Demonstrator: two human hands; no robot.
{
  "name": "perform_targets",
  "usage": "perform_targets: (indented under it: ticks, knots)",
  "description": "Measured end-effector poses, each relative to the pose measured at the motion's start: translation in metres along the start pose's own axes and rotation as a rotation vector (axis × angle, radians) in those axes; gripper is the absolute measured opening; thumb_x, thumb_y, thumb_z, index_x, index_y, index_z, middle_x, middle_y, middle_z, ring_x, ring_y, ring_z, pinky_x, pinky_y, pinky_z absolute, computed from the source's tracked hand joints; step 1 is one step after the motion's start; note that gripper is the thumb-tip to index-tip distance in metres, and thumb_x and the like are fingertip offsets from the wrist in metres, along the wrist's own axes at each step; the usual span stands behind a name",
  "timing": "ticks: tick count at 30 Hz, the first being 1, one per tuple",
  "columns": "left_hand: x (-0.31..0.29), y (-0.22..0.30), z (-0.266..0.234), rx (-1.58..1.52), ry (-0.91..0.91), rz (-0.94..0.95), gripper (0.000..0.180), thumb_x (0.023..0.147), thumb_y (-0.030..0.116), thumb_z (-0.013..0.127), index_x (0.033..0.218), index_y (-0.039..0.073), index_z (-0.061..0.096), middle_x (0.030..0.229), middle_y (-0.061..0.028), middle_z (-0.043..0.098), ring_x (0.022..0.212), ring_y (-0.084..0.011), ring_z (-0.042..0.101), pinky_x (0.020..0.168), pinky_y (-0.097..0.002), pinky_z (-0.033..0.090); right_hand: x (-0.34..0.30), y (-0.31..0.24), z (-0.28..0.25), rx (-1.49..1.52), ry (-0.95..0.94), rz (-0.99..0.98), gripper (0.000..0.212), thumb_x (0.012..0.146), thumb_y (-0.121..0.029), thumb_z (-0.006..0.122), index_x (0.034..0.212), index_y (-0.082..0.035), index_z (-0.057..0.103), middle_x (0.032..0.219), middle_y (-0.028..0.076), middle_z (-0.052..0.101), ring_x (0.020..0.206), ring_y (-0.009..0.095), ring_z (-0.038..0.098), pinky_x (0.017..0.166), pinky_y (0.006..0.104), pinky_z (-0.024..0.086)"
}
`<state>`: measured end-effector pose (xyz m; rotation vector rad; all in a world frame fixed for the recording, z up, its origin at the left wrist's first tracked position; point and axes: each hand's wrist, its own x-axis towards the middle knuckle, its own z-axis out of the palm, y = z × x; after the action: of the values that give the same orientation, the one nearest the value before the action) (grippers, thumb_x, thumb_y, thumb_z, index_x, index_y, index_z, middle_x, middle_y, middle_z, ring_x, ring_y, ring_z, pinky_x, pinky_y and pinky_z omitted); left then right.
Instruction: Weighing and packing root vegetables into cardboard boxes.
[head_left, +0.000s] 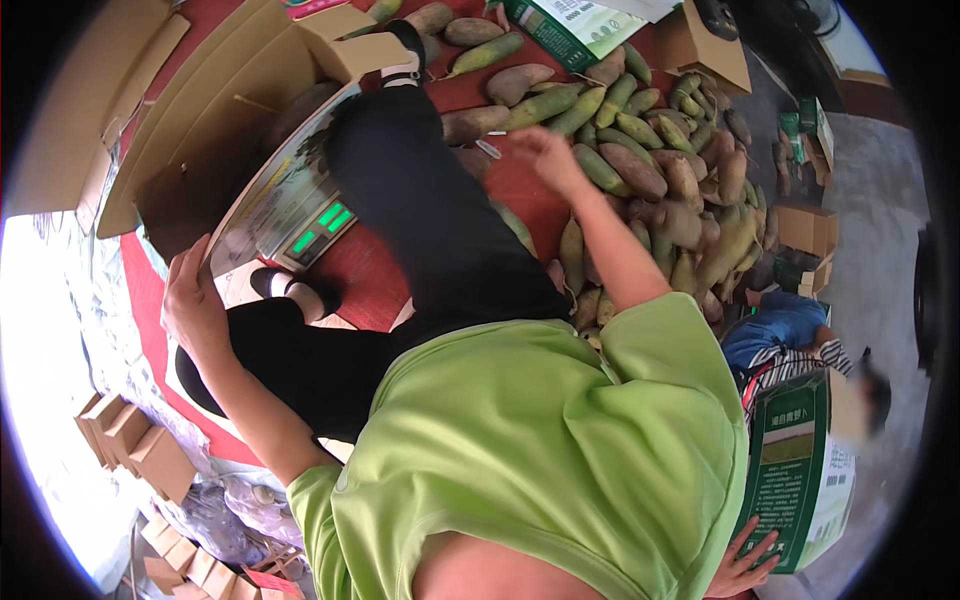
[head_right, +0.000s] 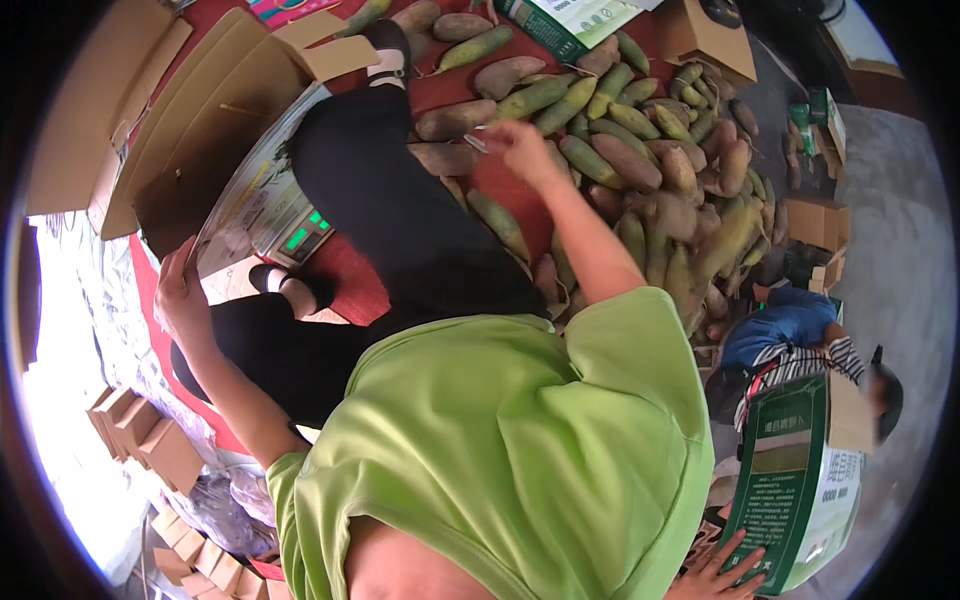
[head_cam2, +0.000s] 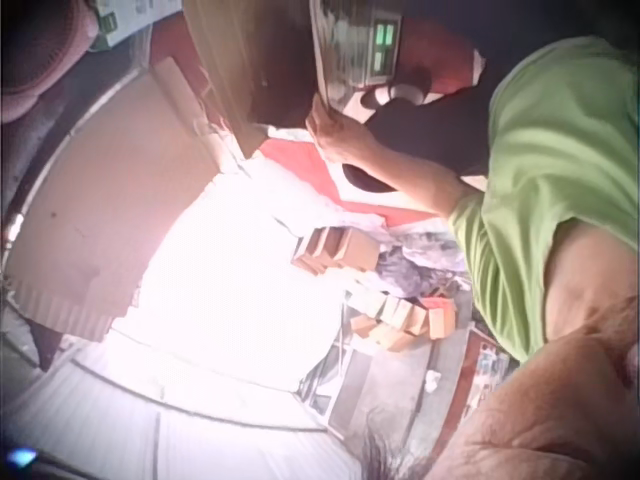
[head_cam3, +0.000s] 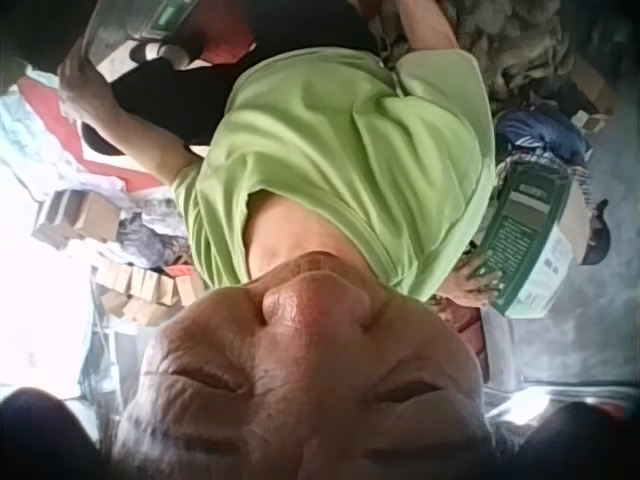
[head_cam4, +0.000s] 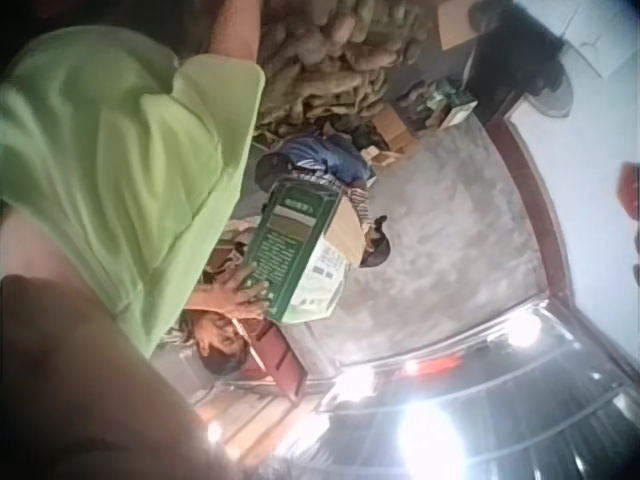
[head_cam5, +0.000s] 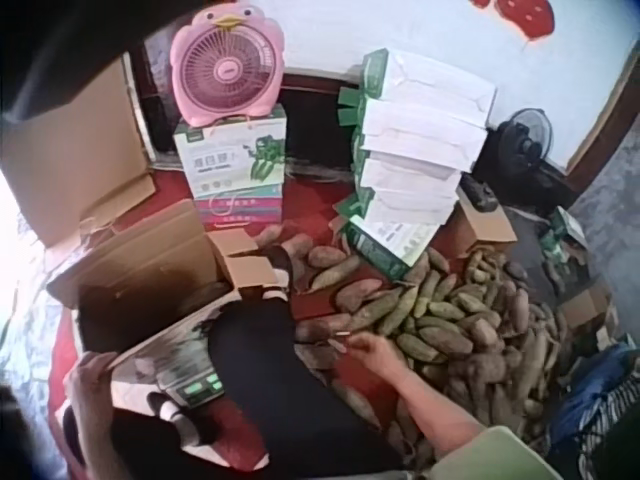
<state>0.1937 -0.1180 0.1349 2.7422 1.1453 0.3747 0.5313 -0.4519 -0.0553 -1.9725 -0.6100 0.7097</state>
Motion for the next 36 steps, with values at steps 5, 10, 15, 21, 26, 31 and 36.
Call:
perform_targets:
  ticks: [5,10,15,21,26,31,36]
  knots:
    - [-0.003,-0.003,0.003,0.01,0.023,0.004,0.025,0.087,0.007,0.059,0.107,0.017,0.07,0.098,-0.0009,0.068,0.086,-0.0221,0.067,0.072,-0.0324,0.051,-0.076,0.081,0.052,-0.415,-0.053,0.128,0.015,0.081,-0.018,0.062,0.091,-0.011,0.071,0.089,0.018,0.068,0.086,0.034,0.067,0.077,0.0432,0.053]
    - [-0.005,0.001,-0.004,0.04,0.046,0.026,0.025,0.086,0.007,0.06,0.107,0.016,0.07,0.097,-0.001,0.068,0.085,-0.0219,0.067,0.072,-0.032,0.051,-0.108,0.107,0.059,-0.518,-0.224,0.219,0.017,0.081,-0.021,0.06,0.091,-0.012,0.071,0.087,0.019,0.068,0.085,0.036,0.067,0.076,0.0441,0.053]
    - [-0.002,-0.001,0.004,0.035,0.056,0.06,0.025,0.086,0.006,0.061,0.107,0.015,0.07,0.096,-0.0025,0.068,0.084,-0.0212,0.067,0.07,-0.0313,0.052,-0.12,0.138,0.015,-0.584,-0.019,0.311,0.018,0.078,-0.024,0.067,0.091,-0.013,0.072,0.087,0.016,0.069,0.085,0.033,0.067,0.077,0.0414,0.053]
    - [-0.004,-0.002,0.0,0.045,0.051,0.037,0.024,0.086,0.006,0.061,0.106,0.014,0.07,0.096,-0.002,0.068,0.085,-0.0207,0.067,0.071,-0.0315,0.052,-0.118,0.11,-0.062,-0.588,0.236,0.381,0.022,0.082,-0.022,0.059,0.098,-0.013,0.071,0.096,0.018,0.067,0.092,0.037,0.064,0.082,0.0442,0.052]
    - [-0.001,-0.001,0.003,0.06,0.047,0.05,0.023,0.086,0.006,0.061,0.105,0.014,0.071,0.096,-0.002,0.069,0.086,-0.0203,0.068,0.07,-0.0313,0.052,-0.145,0.107,-0.086,-0.647,0.18,0.568,0.03,0.077,-0.019,0.069,0.106,-0.011,0.068,0.103,0.014,0.067,0.099,0.032,0.063,0.084,0.0394,0.051]
    - [0.0,-0.004,0.009,0.039,0.075,0.088,0.022,0.086,0.006,0.061,0.105,0.014,0.071,0.096,-0.0013,0.069,0.084,-0.0187,0.068,0.07,-0.0311,0.052,-0.191,0.112,-0.075,-1.173,0.271,0.676,0.046,0.075,-0.019,0.071,0.118,-0.021,0.057,0.122,0.004,0.052,0.12,0.028,0.046,0.093,0.0461,0.045]
    - [-0.001,-0.004,0.005,0.009,0.062,0.06,0.024,0.085,0.004,0.061,0.105,0.014,0.071,0.096,-0.0021,0.069,0.086,-0.0195,0.068,0.071,-0.0318,0.052,-0.211,0.109,-0.086,-1.2,0.297,0.871,0.032,0.087,-0.023,0.059,0.119,-0.021,0.055,0.121,0.004,0.054,0.118,0.025,0.049,0.092,0.0476,0.044]
